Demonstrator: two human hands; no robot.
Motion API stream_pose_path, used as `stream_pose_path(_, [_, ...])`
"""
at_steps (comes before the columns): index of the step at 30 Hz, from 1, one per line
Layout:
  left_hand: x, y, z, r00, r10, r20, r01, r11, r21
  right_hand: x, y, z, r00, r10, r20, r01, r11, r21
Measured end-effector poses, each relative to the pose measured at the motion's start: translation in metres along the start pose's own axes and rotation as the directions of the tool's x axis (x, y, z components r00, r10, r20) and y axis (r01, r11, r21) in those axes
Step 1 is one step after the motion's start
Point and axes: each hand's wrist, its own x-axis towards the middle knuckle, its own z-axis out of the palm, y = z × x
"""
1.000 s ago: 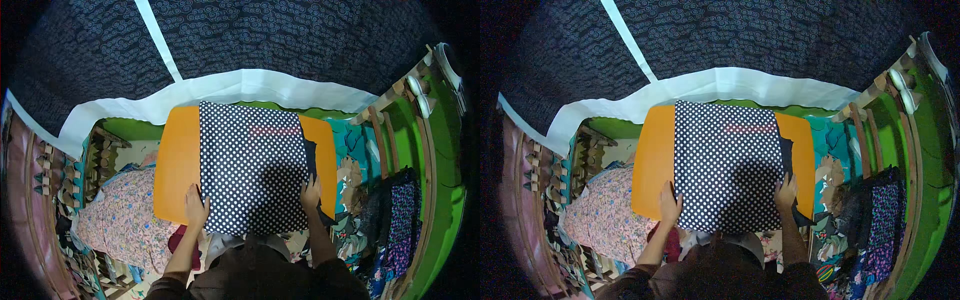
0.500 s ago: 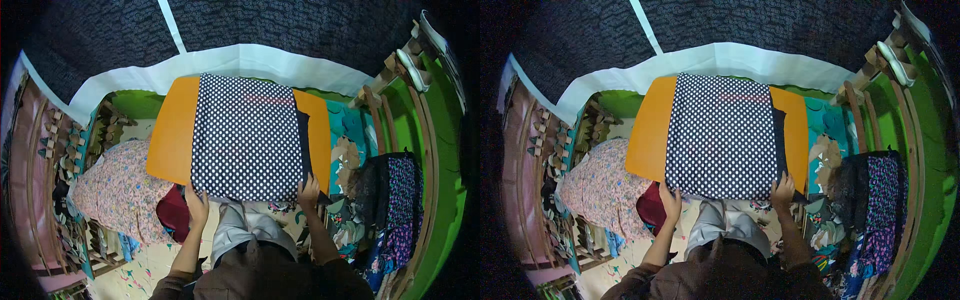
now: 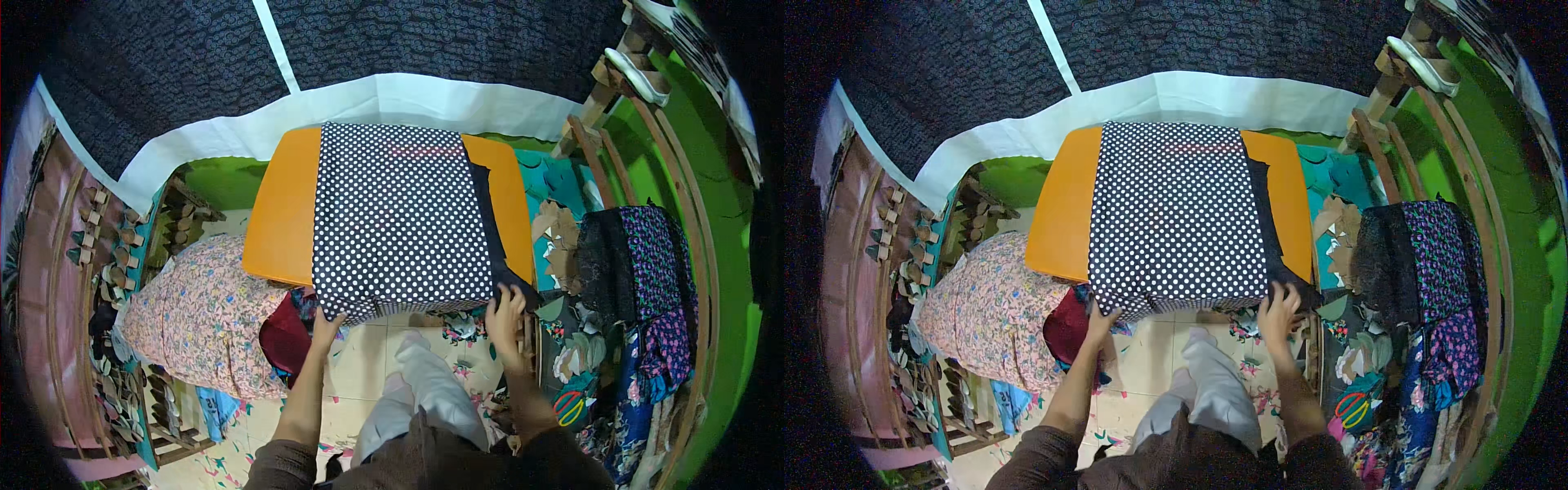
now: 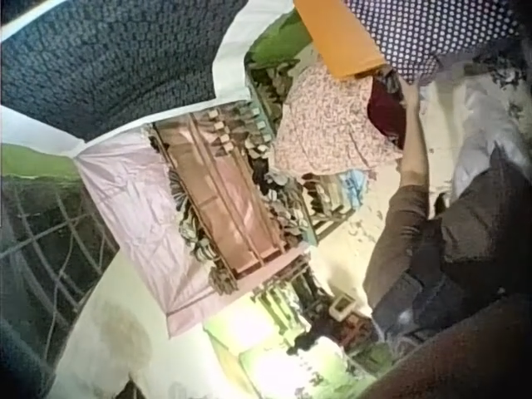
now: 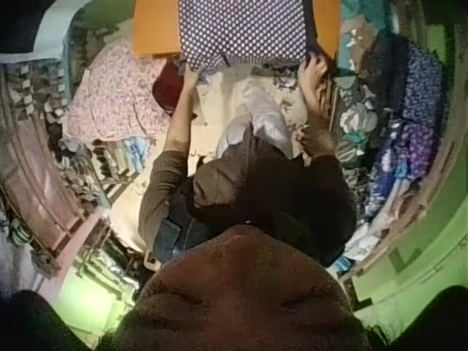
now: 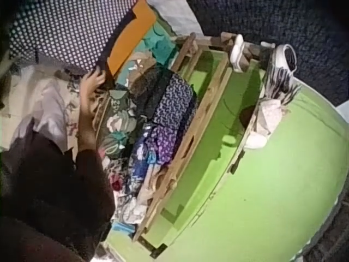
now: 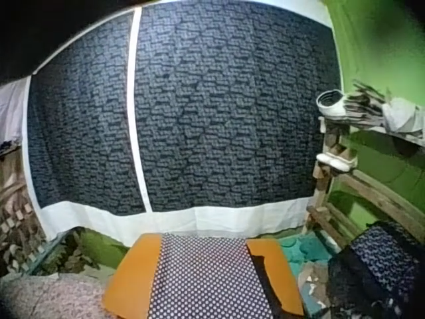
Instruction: The recorder takes several pieces of patterned fabric, folds them neatly on an orange table, and places them onto a wooden storage shelf.
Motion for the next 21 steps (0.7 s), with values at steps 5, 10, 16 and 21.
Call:
stream_pose_path(5, [-0.034, -0.057, -0.006, 0.975, -0.211, 0.076, 0.178, 0.934, 0.31, -0.055, -0.041, 0.015, 0.95, -0.157, 0.27, 0.083, 0.961, 0.265])
stream_pose_path(10, [-0.073, -0.006, 0.008, 0.99, -0.141, 0.028, 0.132, 0.969, 0.207, -0.101, -0.081, 0.03, 0.832, -0.332, 0.445, 0.164, 0.913, 0.375])
stream_pose_path(16, [-0.105, 0.068, 0.03, 0.991, -0.129, 0.031, 0.132, 0.982, -0.137, -0.137, -0.139, 0.02, 0.754, -0.567, 0.332, 0.471, 0.819, 0.328])
stream_pose_path(21, [-0.12, 0.104, 0.022, 0.951, 0.137, 0.277, -0.165, 0.983, 0.079, -0.118, -0.136, 0.019, 0.857, -0.378, 0.351, 0.188, 0.863, 0.469])
